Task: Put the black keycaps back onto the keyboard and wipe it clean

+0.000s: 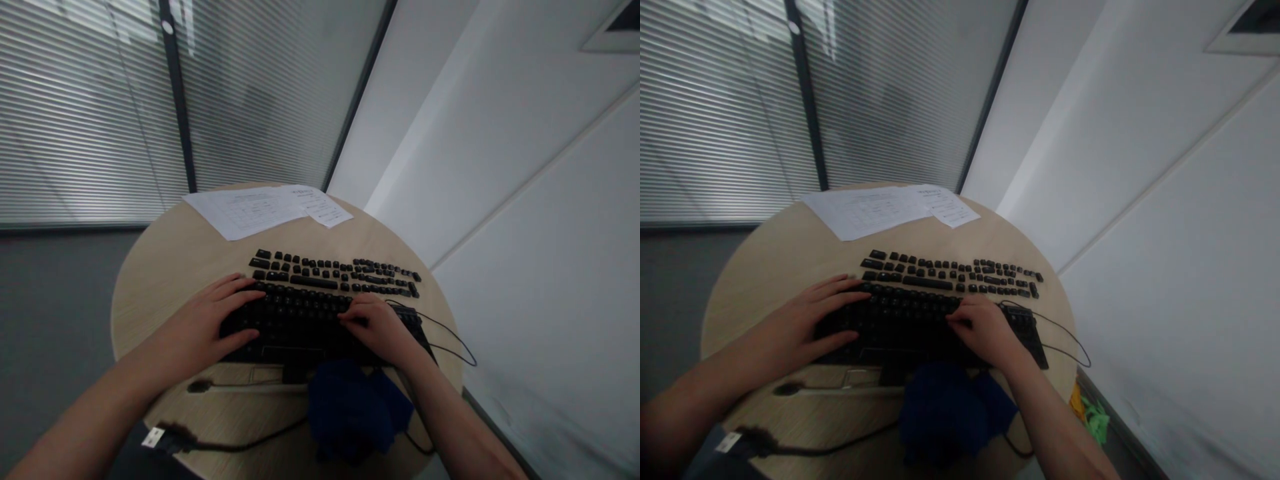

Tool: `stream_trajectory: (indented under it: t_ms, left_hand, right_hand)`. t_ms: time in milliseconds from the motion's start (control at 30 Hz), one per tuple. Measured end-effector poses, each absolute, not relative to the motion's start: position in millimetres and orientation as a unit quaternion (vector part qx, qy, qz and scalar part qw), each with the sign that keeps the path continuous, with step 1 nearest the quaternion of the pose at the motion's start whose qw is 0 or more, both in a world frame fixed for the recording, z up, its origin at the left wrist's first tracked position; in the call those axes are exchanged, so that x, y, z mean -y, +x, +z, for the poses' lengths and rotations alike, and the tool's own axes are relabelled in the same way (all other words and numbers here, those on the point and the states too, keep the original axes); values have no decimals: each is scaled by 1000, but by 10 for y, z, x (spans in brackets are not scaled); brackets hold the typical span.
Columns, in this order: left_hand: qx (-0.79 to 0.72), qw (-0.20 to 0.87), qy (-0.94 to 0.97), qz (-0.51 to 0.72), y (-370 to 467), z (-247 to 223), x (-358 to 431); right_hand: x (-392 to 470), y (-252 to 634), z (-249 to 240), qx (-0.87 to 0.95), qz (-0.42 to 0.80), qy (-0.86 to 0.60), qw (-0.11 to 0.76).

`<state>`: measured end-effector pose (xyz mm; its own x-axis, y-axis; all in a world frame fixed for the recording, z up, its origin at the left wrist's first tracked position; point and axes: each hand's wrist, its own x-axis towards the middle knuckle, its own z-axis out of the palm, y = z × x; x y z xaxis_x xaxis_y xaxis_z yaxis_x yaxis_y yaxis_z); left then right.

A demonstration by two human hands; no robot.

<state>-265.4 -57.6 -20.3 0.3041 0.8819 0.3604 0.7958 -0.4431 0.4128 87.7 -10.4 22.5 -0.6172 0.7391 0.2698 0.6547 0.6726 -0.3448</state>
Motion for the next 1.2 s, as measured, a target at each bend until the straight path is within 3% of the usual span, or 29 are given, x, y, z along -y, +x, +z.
stream_trajectory:
  t_ms: [233,500,733,1200]
  left_hand:
    - [-524,76,797,291,-2658,-254,532]
    - [-521,75,796,298,-2641,-249,543]
    - [-524,85,793,300,-2612,-193,553]
    - [-533,104,784,302,-2586,-156,605]
  right_hand:
    - [111,854,280,907,94,-375,168]
    - [-374,1178,417,867,39,-427,255]
    - [-1260,1229,627,819,-33,-568,72]
    - [-1692,1005,515,825,13,-563,-40]
